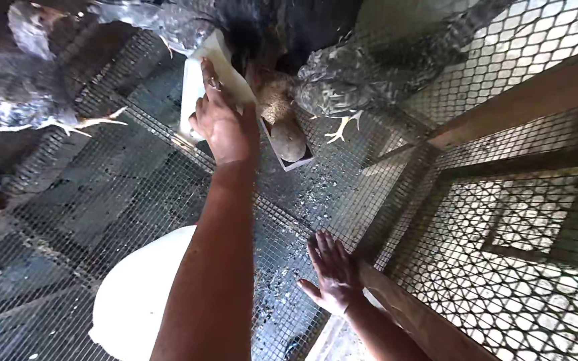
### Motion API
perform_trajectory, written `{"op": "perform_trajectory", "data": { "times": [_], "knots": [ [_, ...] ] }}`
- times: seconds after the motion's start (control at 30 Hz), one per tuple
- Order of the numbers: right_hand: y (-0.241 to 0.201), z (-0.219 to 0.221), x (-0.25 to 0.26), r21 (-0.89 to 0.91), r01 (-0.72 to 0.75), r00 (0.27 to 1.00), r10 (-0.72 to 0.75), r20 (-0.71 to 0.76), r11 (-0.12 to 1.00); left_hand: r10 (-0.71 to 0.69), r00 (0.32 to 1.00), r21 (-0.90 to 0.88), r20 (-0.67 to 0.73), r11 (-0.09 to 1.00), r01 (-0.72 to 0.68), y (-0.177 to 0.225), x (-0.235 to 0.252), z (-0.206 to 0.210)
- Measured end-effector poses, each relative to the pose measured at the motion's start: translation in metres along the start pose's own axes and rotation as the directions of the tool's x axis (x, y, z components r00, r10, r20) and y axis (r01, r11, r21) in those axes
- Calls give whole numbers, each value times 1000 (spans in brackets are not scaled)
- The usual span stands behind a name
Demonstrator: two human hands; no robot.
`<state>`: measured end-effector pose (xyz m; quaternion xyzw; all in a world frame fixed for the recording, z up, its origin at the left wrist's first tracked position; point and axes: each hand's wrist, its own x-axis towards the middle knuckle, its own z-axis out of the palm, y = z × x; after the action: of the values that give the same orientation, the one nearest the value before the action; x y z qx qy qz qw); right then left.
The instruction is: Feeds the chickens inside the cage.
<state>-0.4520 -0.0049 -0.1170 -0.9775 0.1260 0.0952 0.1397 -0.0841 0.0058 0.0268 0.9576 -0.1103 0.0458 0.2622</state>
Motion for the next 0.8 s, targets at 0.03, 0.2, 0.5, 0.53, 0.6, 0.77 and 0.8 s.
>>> {"op": "perform_trajectory", "data": {
  "times": [0.03, 0.2, 0.5, 0.53, 0.6, 0.77, 0.8],
  "knots": [
    [0, -1, 0, -1, -2, 1000, 2, -1, 1000, 14, 1000, 13, 7, 1000, -14, 2, 5, -1],
    [-1, -3, 1, 5, -16, 1000, 16, 23, 1000, 126, 989, 69, 71, 989, -131, 3, 28, -2],
    [-1, -3, 0, 1, -9, 1000, 9, 17, 1000, 98, 995, 25, 18, 995, -98, -3, 31, 7],
    [-1, -3, -1, -6, -10, 1000, 10, 17, 1000, 80, 997, 18, 5, 997, -80, -3, 30, 7],
    [-1, -3, -1, -11, -11, 1000, 11, 22, 1000, 50, 998, 8, -24, 999, -50, -2, 28, 5],
    [-1, -2, 0, -8, -14, 1000, 15, 14, 1000, 35, 997, -13, -68, 999, -36, -4, 35, -1],
    [-1, -1, -1, -10, -16, 1000, 17, 13, 1000, 22, 998, -13, -64, 1000, -22, -5, 36, -2]
  ]
}}
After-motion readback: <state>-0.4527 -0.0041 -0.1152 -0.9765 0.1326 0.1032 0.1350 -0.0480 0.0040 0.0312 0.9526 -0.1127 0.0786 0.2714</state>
